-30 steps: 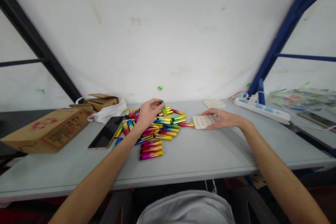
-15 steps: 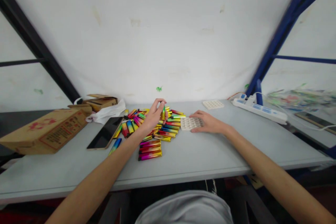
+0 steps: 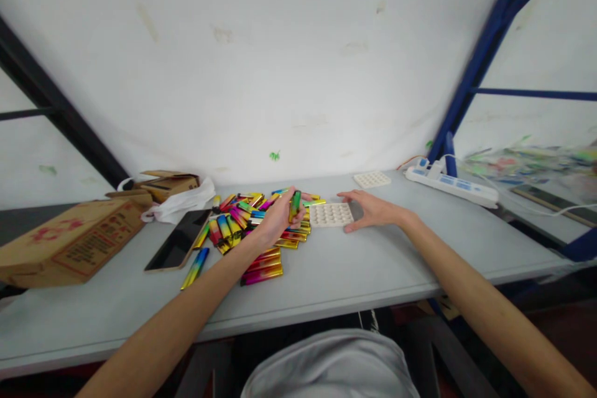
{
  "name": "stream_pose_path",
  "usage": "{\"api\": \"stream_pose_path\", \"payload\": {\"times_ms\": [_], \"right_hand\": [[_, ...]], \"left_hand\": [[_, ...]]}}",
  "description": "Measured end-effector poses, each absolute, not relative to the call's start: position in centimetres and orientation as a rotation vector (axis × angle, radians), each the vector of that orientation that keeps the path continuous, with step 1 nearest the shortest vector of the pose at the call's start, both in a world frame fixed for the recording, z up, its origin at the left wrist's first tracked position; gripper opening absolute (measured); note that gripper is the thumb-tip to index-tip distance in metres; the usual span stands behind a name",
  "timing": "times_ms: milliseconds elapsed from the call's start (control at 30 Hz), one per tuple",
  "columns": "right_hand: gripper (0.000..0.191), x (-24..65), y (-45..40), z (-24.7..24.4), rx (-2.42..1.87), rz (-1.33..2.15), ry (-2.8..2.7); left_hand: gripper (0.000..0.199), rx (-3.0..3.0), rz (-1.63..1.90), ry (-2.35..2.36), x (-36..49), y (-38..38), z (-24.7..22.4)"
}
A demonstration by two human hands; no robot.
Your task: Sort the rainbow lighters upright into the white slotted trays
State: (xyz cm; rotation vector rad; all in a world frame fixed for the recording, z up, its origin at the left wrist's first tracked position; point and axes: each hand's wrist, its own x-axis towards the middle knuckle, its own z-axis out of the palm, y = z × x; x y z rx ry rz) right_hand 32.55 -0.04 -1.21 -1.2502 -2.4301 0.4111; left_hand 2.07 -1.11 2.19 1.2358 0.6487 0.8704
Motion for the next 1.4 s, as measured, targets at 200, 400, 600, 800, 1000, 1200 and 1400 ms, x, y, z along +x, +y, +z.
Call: {"api": "stream_pose_path", "payload": {"times_ms": [200,400,600,800,1000,1200,1400], "right_hand": [[0.102,33.1,0.0,-0.9,-1.320,0.431,-2.422],[0.103,32.8,-0.2,-0.6,-1.330,0.450,-2.415],[0.105,32.7,-0.2,-0.6,-1.353,0.455,-2.404],[0.103,33.4,0.1,-1.1,-1.326,0.468,-2.385],[0.076,34.2,0.3,-1.1,-1.268,0.422,-2.392],[0.075,33.5,1.2,-2.9,-1.258,0.549,-2.246],[0.072,33.0,1.5,-4.1,-1.201,0.557,-2.170]], "left_hand": [[0.044,1.186,0.731,0.684,2.0,-1.2,2.5],[0.035,1.183,0.741,0.713,1.7,-1.1,2.4],[0.034,1.198,0.778,0.712,1.7,-1.5,3.1],[0.025,1.244,0.889,0.633,2.1,-1.2,2.7],[0.026,1.631,1.009,0.751,4.0,0.8,1.6],[0.039,1.856,0.938,0.663,7.0,4.1,1.8],[0.043,1.902,0.899,0.670,9.2,6.7,0.5]]}}
